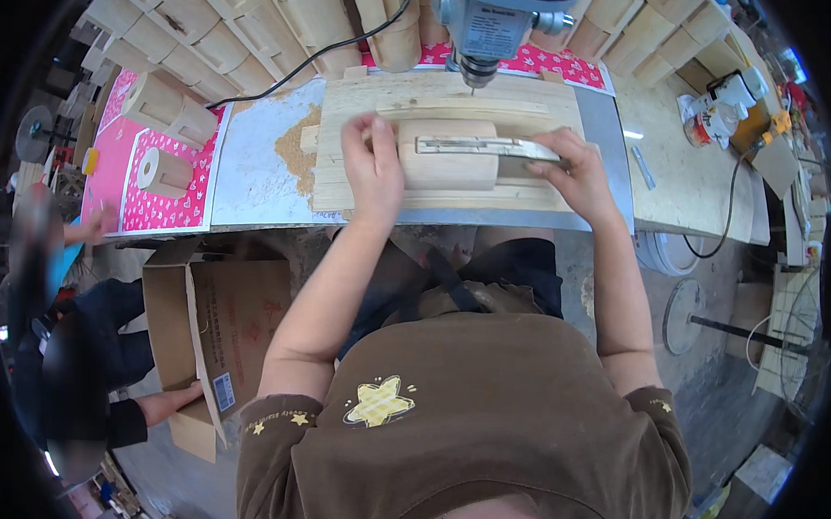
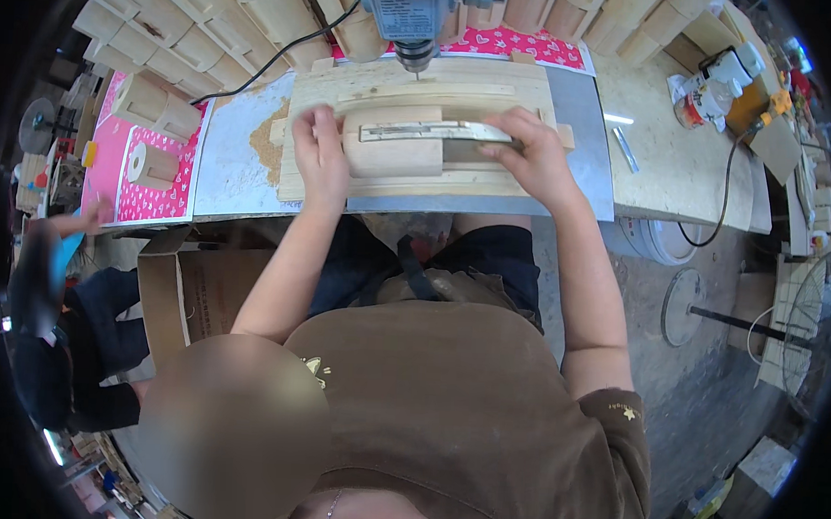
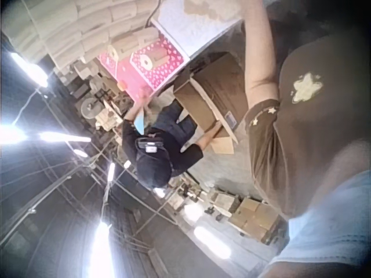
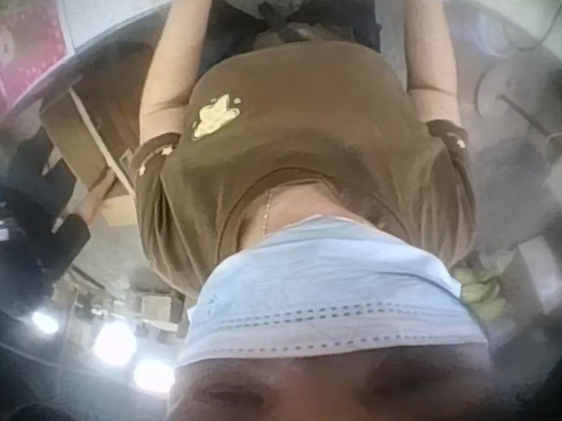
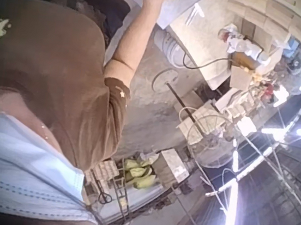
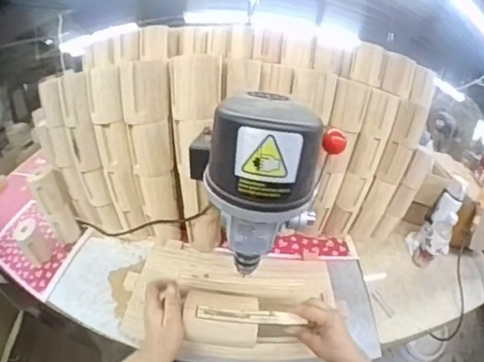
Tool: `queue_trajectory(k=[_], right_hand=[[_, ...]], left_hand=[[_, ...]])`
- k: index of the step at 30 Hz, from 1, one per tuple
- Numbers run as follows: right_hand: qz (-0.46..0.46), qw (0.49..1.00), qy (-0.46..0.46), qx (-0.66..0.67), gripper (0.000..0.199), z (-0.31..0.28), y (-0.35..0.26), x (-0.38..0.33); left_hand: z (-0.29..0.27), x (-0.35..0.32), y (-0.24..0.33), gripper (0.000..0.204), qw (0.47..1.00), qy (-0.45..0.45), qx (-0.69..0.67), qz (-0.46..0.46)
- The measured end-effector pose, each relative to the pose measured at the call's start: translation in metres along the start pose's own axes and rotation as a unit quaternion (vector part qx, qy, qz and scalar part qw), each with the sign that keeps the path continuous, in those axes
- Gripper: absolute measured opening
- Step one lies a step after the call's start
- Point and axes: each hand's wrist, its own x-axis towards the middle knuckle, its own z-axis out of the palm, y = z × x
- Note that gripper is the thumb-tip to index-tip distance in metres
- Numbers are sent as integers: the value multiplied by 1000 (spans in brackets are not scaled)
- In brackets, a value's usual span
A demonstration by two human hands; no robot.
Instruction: Drilling holes into semi-cylindrical wooden blocks using a mini bench drill press.
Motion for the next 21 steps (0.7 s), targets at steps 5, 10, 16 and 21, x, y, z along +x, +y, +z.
queue_trajectory(k=[5, 10, 16, 21], right_hand=[[7, 996, 67, -55, 33, -14, 14, -9], [35, 994, 78, -74, 34, -16, 22, 24], [-43, 986, 124, -100, 34, 21, 21, 42], [-27, 996, 73, -31, 39, 7, 12, 43]], left_hand=[[-9, -42, -6, 40, 976, -166, 105, 89], [4, -24, -19, 64, 950, -205, 190, 142], [-10, 10, -36, 74, 907, -190, 341, 154], [-12, 15, -36, 69, 912, -220, 313, 149]])
